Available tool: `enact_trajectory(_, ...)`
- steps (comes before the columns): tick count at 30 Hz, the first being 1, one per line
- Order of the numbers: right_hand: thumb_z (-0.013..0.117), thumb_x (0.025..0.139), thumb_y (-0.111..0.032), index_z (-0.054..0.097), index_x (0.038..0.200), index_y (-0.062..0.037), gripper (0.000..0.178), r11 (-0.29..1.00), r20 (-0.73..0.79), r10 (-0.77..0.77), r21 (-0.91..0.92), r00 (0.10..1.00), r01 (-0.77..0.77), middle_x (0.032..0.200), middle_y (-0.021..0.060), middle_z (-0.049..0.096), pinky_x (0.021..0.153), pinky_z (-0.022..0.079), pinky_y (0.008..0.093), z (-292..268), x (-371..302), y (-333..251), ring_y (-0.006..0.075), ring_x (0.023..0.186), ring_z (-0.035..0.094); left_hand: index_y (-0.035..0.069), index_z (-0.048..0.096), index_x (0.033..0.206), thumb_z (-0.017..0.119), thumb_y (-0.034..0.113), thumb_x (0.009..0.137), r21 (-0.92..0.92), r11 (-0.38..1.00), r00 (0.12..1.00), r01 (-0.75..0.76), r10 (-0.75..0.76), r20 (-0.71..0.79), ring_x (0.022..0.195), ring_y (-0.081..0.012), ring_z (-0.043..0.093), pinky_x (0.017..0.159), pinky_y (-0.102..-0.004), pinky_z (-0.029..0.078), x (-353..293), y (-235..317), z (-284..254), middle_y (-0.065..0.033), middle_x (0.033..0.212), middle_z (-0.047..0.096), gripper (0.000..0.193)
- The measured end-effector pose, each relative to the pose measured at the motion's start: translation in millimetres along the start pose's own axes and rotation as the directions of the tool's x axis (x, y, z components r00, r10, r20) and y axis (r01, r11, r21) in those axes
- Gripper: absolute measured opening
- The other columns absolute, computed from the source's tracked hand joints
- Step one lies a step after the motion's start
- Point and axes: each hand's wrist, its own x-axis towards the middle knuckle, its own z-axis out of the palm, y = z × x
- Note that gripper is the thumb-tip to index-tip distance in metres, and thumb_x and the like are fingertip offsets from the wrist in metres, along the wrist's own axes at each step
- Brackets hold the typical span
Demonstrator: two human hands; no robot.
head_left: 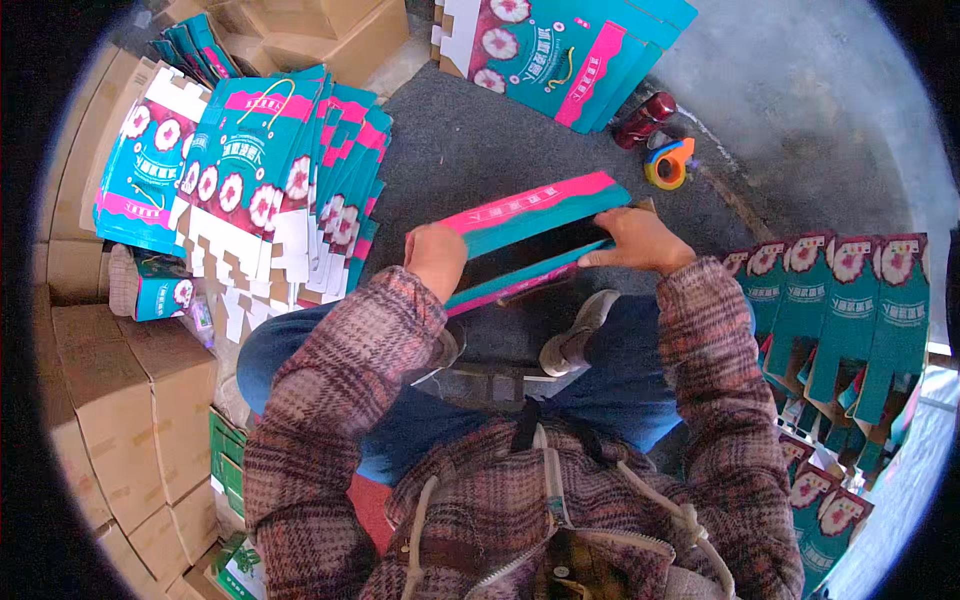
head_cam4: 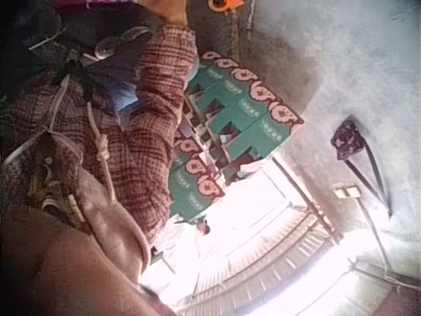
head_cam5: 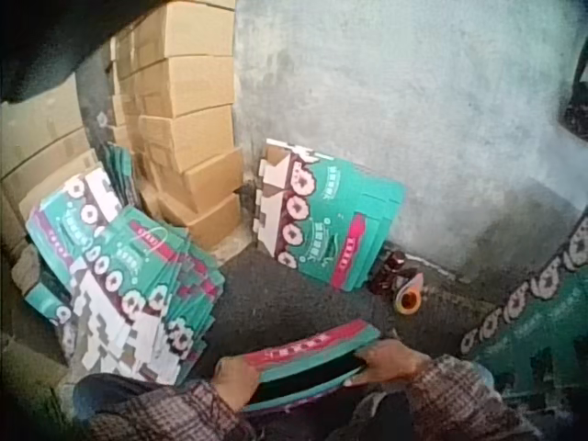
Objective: Folding and assembling cardboard gift boxes.
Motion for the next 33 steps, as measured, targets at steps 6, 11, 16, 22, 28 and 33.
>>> enact_trajectory(6, 0.073, 0.074, -0.047, 0.062, 0.084, -0.0038, 0.046, 0.973, -0.178, -0.019, 0.222, 0.984, 0.059, 0.086, 0.0158, 0.064, 0.071, 0.049, 0.0429, -1.8, -21.5, 8.5, 0.0345, 0.083, 0.063, 0.000, 0.065, 0.105, 0.071, 0.044, 0.076, -0.334, 0.937, 0.994, -0.103, 0.083, -0.073, 0.092, -0.0330, 0.064, 0.075, -0.0424, 0.054, -24.7, -13.6, -30.0, -0.0178, 0.098, 0.065, 0.053)
enact_trajectory(11, 0.074, 0.071, -0.044, 0.061, 0.086, -0.0059, 0.043, 0.982, -0.161, -0.016, 0.184, 0.987, 0.046, 0.086, 0.0127, 0.063, 0.082, 0.045, 0.0460, -1.5, -18.2, 7.4, 0.0326, 0.090, 0.061, 0.000, 0.067, 0.102, 0.078, 0.039, 0.070, -0.323, 0.944, 0.998, -0.064, 0.055, -0.037, 0.099, -0.0315, 0.062, 0.080, -0.0422, 0.053, -11.5, -18.6, -3.1, -0.0177, 0.099, 0.065, 0.052)
enact_trajectory(16, 0.074, 0.070, -0.044, 0.060, 0.092, -0.0055, 0.047, 0.991, -0.259, -0.068, 0.091, 0.964, 0.094, 0.096, 0.0134, 0.062, 0.087, 0.044, 0.0457, 2.2, -12.7, 7.4, 0.0327, 0.097, 0.060, 0.001, 0.069, 0.097, 0.077, 0.035, 0.071, -0.154, 0.981, 0.993, -0.115, 0.116, -0.001, 0.099, -0.0304, 0.063, 0.077, -0.0406, 0.054, 2.5, -11.8, 6.5, -0.0132, 0.100, 0.067, 0.043)
enact_trajectory(22, 0.072, 0.071, -0.048, 0.059, 0.105, -0.0038, 0.057, 0.998, -0.258, -0.008, 0.064, 0.966, 0.025, 0.101, 0.0164, 0.061, 0.086, 0.047, 0.0444, 6.4, 14.2, 20.8, 0.0356, 0.099, 0.059, 0.003, 0.067, 0.088, 0.068, 0.033, 0.080, -0.401, 0.897, 0.981, -0.188, 0.190, -0.036, 0.087, -0.0368, 0.064, 0.072, -0.0455, 0.053, 10.3, -36.7, 11.7, -0.0201, 0.089, 0.065, 0.031)
enact_trajectory(28, 0.066, 0.075, -0.056, 0.065, 0.096, -0.0016, 0.058, 0.995, -0.114, 0.007, 0.102, 0.993, 0.005, 0.097, 0.0182, 0.062, 0.083, 0.047, 0.0451, -6.6, 5.7, 12.3, 0.0377, 0.096, 0.059, 0.002, 0.062, 0.083, 0.067, 0.043, 0.078, -0.588, 0.748, 0.950, -0.309, 0.276, -0.148, 0.079, -0.0391, 0.059, 0.070, -0.0482, 0.048, -5.7, -57.1, 31.8, -0.0204, 0.082, 0.059, 0.041)
enact_trajectory(33, 0.067, 0.075, -0.057, 0.065, 0.085, -0.0019, 0.056, 0.969, -0.301, 0.224, 0.171, 0.927, -0.178, 0.093, 0.0187, 0.060, 0.084, 0.046, 0.0452, -12.1, -20.4, 19.7, 0.0398, 0.090, 0.058, -0.003, 0.060, 0.084, 0.068, 0.044, 0.075, -0.457, 0.838, 0.953, -0.298, 0.234, -0.192, 0.087, -0.0394, 0.059, 0.076, -0.0491, 0.047, 2.9, -50.2, 32.1, -0.0213, 0.087, 0.061, 0.048)
